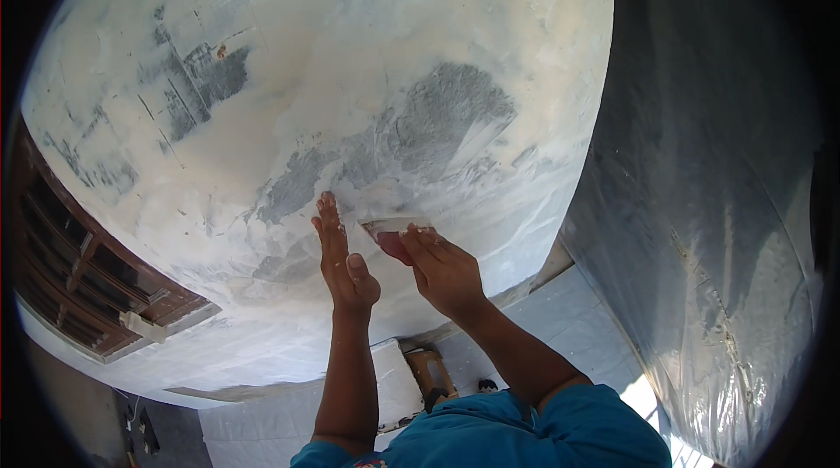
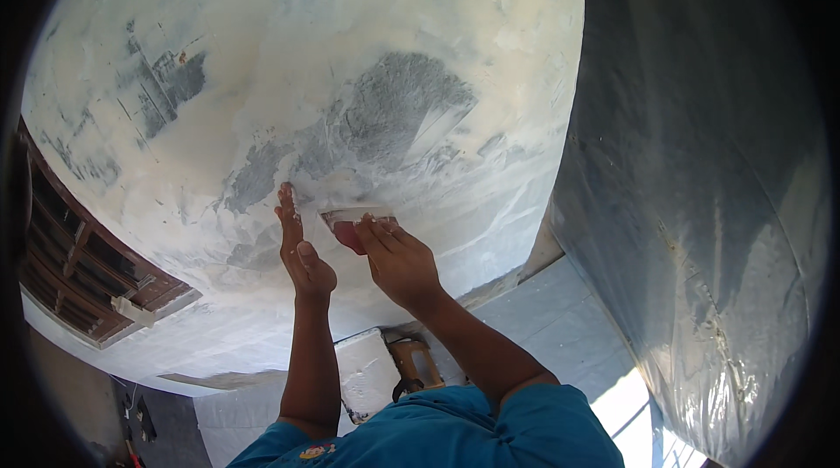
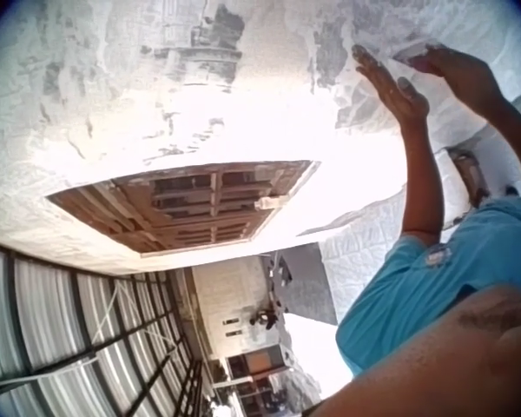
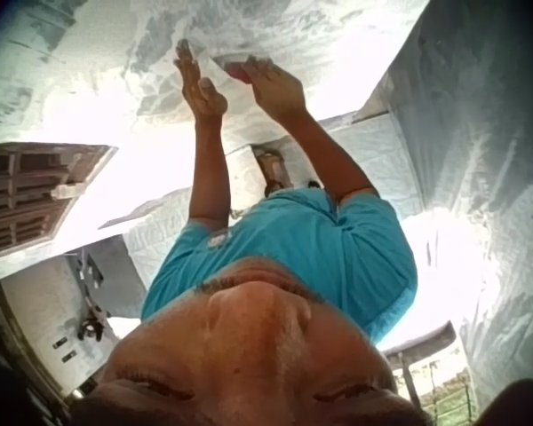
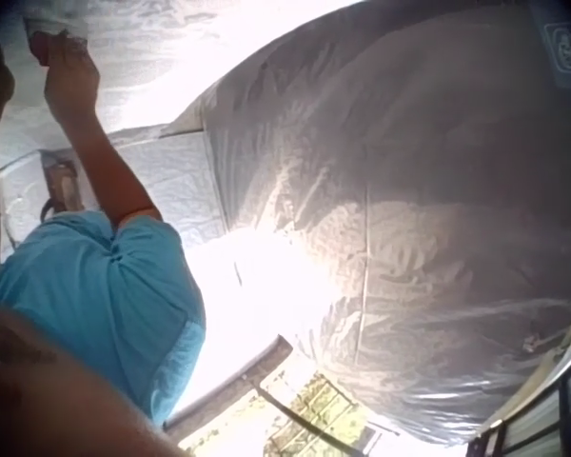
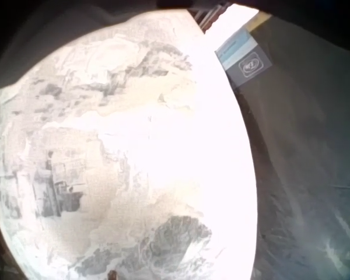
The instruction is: Applying and smoothing plaster or joint compound onto a wall using a putty knife or scraper.
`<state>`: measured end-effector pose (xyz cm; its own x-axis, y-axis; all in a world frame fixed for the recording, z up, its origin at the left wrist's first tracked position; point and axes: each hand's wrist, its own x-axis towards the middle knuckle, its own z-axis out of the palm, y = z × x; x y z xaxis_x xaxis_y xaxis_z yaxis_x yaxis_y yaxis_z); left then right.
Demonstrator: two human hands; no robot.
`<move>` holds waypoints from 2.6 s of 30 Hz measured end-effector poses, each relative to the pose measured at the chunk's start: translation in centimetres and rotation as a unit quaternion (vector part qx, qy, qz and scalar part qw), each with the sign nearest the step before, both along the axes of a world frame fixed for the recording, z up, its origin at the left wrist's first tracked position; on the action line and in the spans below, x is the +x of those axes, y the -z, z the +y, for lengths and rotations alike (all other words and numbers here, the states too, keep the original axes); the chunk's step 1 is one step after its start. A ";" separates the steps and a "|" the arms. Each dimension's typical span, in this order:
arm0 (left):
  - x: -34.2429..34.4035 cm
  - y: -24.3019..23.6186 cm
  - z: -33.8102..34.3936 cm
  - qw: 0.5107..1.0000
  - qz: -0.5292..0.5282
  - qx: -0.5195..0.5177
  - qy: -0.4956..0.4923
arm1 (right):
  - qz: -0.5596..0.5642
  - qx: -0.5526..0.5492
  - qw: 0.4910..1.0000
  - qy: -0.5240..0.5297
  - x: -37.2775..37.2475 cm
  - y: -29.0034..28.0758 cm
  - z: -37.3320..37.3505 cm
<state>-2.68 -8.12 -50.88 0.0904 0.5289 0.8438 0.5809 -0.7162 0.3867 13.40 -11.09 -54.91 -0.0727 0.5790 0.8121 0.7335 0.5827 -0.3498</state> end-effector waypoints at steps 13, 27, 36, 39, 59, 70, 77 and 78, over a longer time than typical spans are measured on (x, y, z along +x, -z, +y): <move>1.1 0.3 0.4 0.999 0.018 0.018 -0.033 | -0.016 0.085 0.988 0.127 2.9 5.8 6.6; 1.0 0.2 0.4 0.999 0.019 0.024 -0.029 | 0.116 0.108 0.965 0.207 11.2 0.2 4.9; 0.5 0.5 0.5 0.997 0.032 0.041 -0.053 | 0.081 -0.073 0.994 -0.019 2.2 12.7 -1.6; 0.6 0.8 0.8 0.997 0.036 0.041 -0.056 | 0.142 -0.061 0.987 0.043 5.8 11.1 -1.6; 0.7 0.9 0.7 0.995 0.039 0.039 -0.081 | 0.100 0.017 0.992 0.078 8.0 8.9 0.2; 1.4 0.9 0.8 0.996 0.032 0.035 -0.072 | 0.026 0.086 0.986 0.138 6.9 3.9 6.0; 0.7 0.6 0.4 0.997 0.037 0.032 -0.067 | 0.228 -0.106 0.968 0.027 5.5 5.0 -1.2; 0.8 0.7 0.6 0.996 0.037 0.032 -0.069 | 0.235 -0.045 0.969 0.057 7.3 3.7 -0.2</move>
<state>-1.89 -7.57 -51.62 0.0844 0.4862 0.8698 0.7003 -0.6499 0.2954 20.68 -11.32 -58.66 0.3619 0.6314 0.6858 0.5386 0.4589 -0.7066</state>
